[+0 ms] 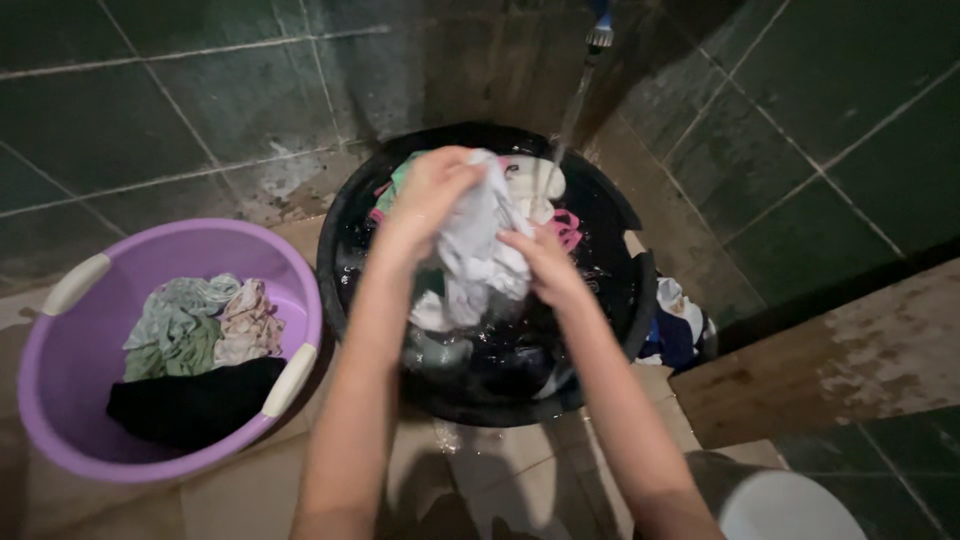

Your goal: The person hand washes various garments in a black basin under running water, scrubbing and rinsing each item before transferring it to a purple basin. The process continues with multiple pieces of clothing, including shirts and socks, being cleaned one by one.

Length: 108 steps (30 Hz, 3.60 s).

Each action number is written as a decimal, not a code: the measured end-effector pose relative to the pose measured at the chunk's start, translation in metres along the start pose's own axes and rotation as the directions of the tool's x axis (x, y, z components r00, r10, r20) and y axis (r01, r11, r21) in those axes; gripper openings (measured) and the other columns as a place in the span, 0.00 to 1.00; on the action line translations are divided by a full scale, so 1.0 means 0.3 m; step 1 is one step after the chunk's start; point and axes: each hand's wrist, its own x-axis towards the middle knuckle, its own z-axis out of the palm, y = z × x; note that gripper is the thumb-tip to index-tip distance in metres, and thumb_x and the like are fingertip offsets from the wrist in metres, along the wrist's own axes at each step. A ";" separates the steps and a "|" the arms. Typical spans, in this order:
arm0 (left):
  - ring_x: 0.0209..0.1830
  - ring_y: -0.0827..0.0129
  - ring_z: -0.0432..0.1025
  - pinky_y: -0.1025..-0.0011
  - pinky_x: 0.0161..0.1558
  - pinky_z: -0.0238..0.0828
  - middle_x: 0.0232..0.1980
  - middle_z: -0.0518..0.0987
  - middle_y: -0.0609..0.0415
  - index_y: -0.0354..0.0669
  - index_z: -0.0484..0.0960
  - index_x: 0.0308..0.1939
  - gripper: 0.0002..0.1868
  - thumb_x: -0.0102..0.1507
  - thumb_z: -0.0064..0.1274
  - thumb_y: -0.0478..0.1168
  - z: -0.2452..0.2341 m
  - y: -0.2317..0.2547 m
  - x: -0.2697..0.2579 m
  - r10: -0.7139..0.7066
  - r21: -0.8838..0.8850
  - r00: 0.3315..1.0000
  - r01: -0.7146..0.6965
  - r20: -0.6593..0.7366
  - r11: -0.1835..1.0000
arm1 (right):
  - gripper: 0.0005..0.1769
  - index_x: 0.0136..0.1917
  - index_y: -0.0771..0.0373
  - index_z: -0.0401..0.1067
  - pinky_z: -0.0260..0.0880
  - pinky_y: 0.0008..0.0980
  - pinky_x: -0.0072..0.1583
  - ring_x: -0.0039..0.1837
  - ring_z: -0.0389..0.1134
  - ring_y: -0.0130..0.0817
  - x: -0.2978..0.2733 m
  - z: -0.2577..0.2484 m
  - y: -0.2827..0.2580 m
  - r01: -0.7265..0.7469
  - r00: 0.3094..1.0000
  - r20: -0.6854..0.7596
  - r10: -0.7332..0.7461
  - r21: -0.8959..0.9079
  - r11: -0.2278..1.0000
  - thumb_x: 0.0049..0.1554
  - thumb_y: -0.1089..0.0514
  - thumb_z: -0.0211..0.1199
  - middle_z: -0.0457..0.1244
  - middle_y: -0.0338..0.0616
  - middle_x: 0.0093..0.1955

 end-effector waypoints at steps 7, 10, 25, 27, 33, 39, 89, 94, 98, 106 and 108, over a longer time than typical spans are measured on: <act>0.36 0.74 0.78 0.76 0.40 0.75 0.38 0.83 0.56 0.36 0.83 0.43 0.08 0.62 0.55 0.35 -0.129 -0.032 -0.063 -0.181 -0.294 0.983 0.168 -0.018 0.941 | 0.36 0.67 0.65 0.66 0.64 0.31 0.61 0.61 0.64 0.30 -0.118 -0.134 -0.039 0.320 0.913 0.405 -0.051 -0.633 0.705 0.50 0.52 0.75 0.65 0.42 0.59; 0.34 0.76 0.74 0.77 0.37 0.70 0.36 0.83 0.58 0.34 0.86 0.41 0.07 0.62 0.57 0.35 -0.102 -0.114 -0.039 -0.092 -0.048 0.995 0.090 -0.034 0.995 | 0.25 0.57 0.64 0.74 0.70 0.31 0.55 0.51 0.69 0.29 -0.112 -0.139 0.089 0.149 0.939 0.295 0.178 -0.814 0.562 0.52 0.48 0.76 0.71 0.42 0.48; 0.39 0.68 0.67 0.68 0.34 0.68 0.47 0.77 0.45 0.41 0.70 0.66 0.24 0.69 0.50 0.48 -0.094 -0.372 -0.076 -0.491 0.128 0.855 0.513 -0.167 0.849 | 0.23 0.56 0.66 0.69 0.67 0.35 0.53 0.49 0.63 0.27 -0.146 -0.071 0.219 0.099 0.952 0.293 0.092 -0.579 0.809 0.54 0.57 0.77 0.63 0.40 0.46; 0.44 0.68 0.70 0.69 0.39 0.73 0.53 0.75 0.47 0.36 0.68 0.67 0.24 0.69 0.49 0.43 -0.005 -0.350 -0.075 -0.411 -0.225 0.911 0.407 0.034 0.885 | 0.31 0.64 0.58 0.63 0.70 0.32 0.63 0.63 0.67 0.24 -0.159 0.046 0.206 0.091 0.960 0.279 -0.001 -0.312 0.946 0.50 0.59 0.72 0.65 0.31 0.59; 0.48 0.64 0.74 0.69 0.50 0.76 0.52 0.81 0.45 0.33 0.76 0.62 0.22 0.69 0.50 0.44 -0.034 -0.358 -0.033 -0.043 0.174 0.999 0.037 0.027 0.984 | 0.26 0.69 0.71 0.65 0.69 0.45 0.67 0.63 0.69 0.43 -0.129 0.080 0.019 -0.042 0.991 0.136 -0.021 0.442 0.896 0.63 0.54 0.59 0.68 0.52 0.63; 0.55 0.64 0.73 0.66 0.57 0.71 0.57 0.81 0.44 0.30 0.80 0.61 0.31 0.67 0.57 0.56 -0.112 -0.567 -0.086 -0.236 0.466 0.932 0.086 0.274 0.881 | 0.18 0.67 0.68 0.68 0.69 0.44 0.69 0.65 0.70 0.44 -0.067 -0.052 0.017 -0.185 0.950 0.304 -0.070 0.731 0.657 0.68 0.57 0.55 0.68 0.52 0.63; 0.23 0.76 0.66 0.74 0.26 0.62 0.40 0.81 0.53 0.44 0.79 0.53 0.14 0.72 0.43 0.47 -0.442 -0.399 -0.125 -0.288 -0.181 0.952 0.266 -0.105 0.947 | 0.10 0.44 0.66 0.79 0.66 0.25 0.46 0.42 0.66 0.20 -0.204 -0.414 -0.080 0.099 0.994 0.029 -0.109 -0.689 0.718 0.53 0.58 0.74 0.70 0.35 0.39; 0.29 0.72 0.68 0.70 0.32 0.65 0.34 0.77 0.52 0.36 0.80 0.42 0.19 0.69 0.55 0.51 -0.306 -0.788 -0.035 -0.177 0.268 0.937 0.262 -0.302 0.927 | 0.11 0.47 0.66 0.78 0.70 0.32 0.50 0.46 0.70 0.30 -0.174 -0.391 0.027 0.044 0.985 -0.061 -0.164 -0.822 0.568 0.58 0.54 0.69 0.70 0.44 0.43; 0.49 0.53 0.71 0.48 0.49 0.66 0.38 0.80 0.51 0.46 0.86 0.43 0.13 0.62 0.59 0.49 -0.105 -0.961 -0.052 0.401 0.920 0.887 0.060 -0.228 0.388 | 0.12 0.54 0.65 0.77 0.73 0.41 0.57 0.55 0.71 0.49 -0.059 -0.111 0.290 0.329 0.869 0.111 -0.482 -0.858 0.395 0.61 0.58 0.58 0.69 0.54 0.53; 0.60 0.40 0.66 0.47 0.55 0.69 0.62 0.72 0.39 0.46 0.82 0.54 0.20 0.59 0.58 0.45 -0.132 -1.084 -0.093 0.516 0.960 0.854 -0.083 -0.071 0.269 | 0.39 0.72 0.70 0.59 0.57 0.57 0.67 0.67 0.55 0.68 0.157 -0.159 0.711 0.160 0.947 0.087 -0.309 -0.962 0.220 0.56 0.46 0.66 0.55 0.73 0.66; 0.62 0.41 0.65 0.47 0.56 0.69 0.65 0.71 0.39 0.45 0.81 0.56 0.24 0.57 0.60 0.45 -0.156 -1.127 -0.089 0.514 0.975 0.857 -0.105 -0.012 0.197 | 0.43 0.72 0.73 0.57 0.56 0.58 0.68 0.69 0.52 0.69 0.214 -0.204 0.811 0.226 0.915 0.188 -0.358 -0.972 0.066 0.54 0.46 0.67 0.53 0.73 0.68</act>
